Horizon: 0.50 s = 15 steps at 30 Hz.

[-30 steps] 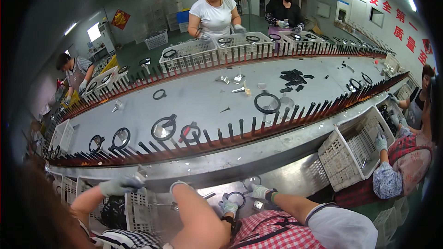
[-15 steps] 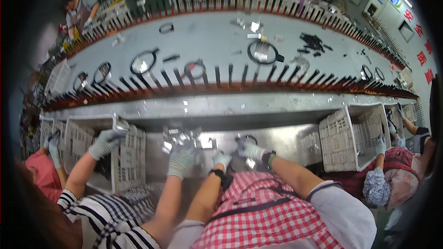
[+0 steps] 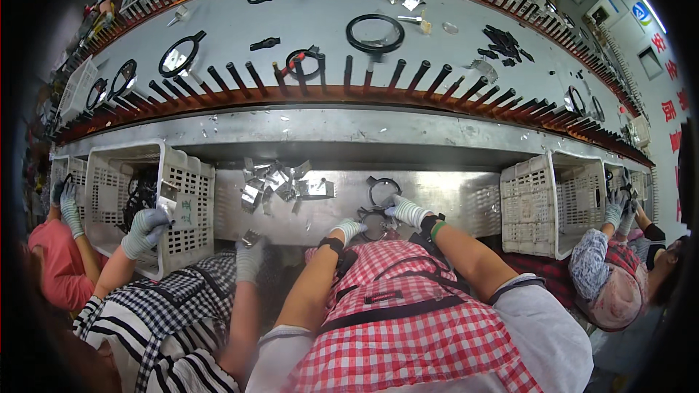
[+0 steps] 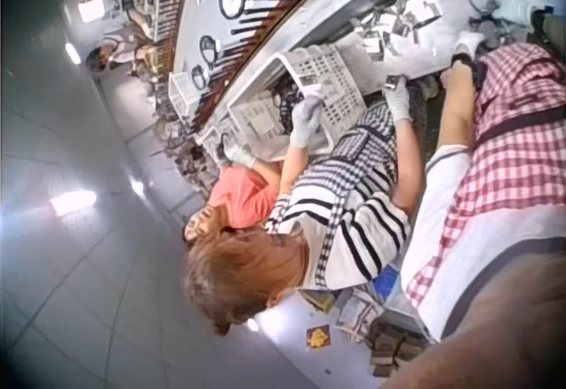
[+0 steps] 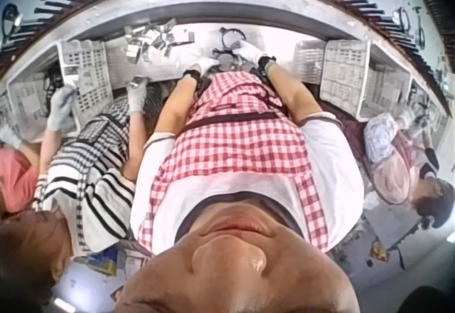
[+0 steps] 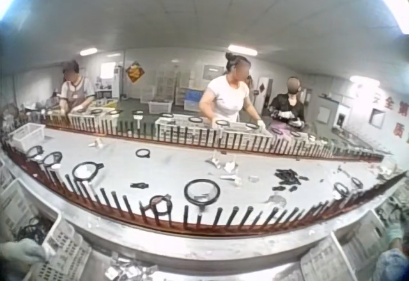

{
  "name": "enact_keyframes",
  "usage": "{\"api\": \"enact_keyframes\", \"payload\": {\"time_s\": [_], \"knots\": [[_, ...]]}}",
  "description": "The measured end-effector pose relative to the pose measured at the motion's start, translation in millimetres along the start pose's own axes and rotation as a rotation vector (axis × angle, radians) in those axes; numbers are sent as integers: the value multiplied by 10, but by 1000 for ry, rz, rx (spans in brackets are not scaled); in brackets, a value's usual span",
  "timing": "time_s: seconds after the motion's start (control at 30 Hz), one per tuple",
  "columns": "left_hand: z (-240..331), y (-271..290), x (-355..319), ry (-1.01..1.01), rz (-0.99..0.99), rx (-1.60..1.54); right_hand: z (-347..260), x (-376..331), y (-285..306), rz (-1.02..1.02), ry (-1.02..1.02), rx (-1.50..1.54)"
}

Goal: Assembling the frames, lenses, and metal brackets of magnifying glasses on a production line.

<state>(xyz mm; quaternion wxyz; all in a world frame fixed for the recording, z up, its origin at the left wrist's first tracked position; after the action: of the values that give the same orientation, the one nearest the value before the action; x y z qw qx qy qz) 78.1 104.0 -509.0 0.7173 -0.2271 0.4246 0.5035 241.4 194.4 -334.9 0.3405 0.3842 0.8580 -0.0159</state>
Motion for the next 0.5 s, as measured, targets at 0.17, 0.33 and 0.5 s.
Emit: {"api": "enact_keyframes", "payload": {"time_s": [0.17, 0.33, 0.5], "knots": [[859, 603, -548, -279, 341, 270, -173, -39, 284, 86, -22, 145], [1745, 817, -1633, -524, 211, -128, -1023, -369, 818, 160, 481, 445], [2551, 585, -3037, -643, -178, -377, -1945, -857, 739, -44, 429, 451]]}}
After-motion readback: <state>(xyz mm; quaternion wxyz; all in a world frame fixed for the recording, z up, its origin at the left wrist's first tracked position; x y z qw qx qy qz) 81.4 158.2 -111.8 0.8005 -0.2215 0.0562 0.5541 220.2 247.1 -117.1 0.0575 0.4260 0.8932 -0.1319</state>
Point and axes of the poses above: each hand's wrist, its own x-axis towards the middle knuckle, its own y-axis out of the back of the hand, z = x × y, the point moved 9 cm from there along x, towards the middle knuckle, and after that the axes turned 1 degree about y, right-handed, at the moved point
